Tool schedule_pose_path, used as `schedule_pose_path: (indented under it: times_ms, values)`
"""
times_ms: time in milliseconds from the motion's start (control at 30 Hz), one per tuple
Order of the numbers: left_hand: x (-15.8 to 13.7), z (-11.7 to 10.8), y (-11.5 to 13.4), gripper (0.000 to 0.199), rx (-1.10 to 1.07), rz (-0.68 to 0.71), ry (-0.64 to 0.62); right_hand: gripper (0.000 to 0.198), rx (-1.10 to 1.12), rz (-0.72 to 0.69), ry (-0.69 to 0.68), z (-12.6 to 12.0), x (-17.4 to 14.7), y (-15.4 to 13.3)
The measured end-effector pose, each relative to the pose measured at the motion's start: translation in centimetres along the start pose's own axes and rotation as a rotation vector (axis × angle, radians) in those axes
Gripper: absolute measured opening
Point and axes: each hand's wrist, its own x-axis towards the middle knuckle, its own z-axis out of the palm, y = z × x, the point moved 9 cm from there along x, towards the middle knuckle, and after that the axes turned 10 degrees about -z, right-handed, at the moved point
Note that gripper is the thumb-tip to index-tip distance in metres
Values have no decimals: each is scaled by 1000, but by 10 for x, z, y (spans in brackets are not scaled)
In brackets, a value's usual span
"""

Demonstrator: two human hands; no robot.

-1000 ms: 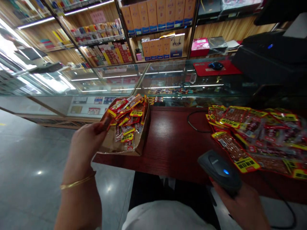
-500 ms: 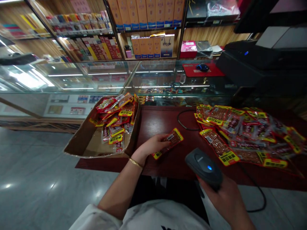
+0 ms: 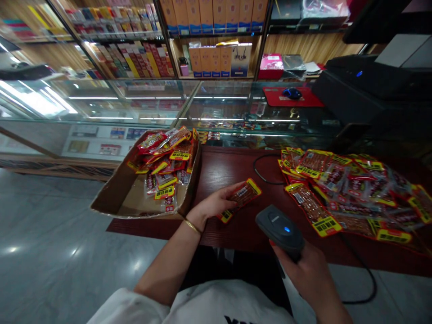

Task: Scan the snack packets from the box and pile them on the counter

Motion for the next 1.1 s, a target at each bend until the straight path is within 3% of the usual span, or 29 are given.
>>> schedule_pose_path:
  times_ms: [400, 600, 800, 900, 1100]
  values:
    - [4, 2, 0, 71, -1, -50, 50, 37, -38, -47, -9, -2, -3, -5]
    - [5, 0, -1, 78, -97, -46, 24, 37, -60, -25, -12, -5, -8, 2]
    - [5, -12, -8, 64, -244, -120, 267, 31, -15, -34, 38, -17, -13, 2]
    - [28, 17, -12, 55, -374, -166, 242, 30, 15, 5, 96, -27, -19, 8]
    - [109, 126, 0, 48, -433, -183, 21, 26, 63, 42, 181, -52, -35, 18]
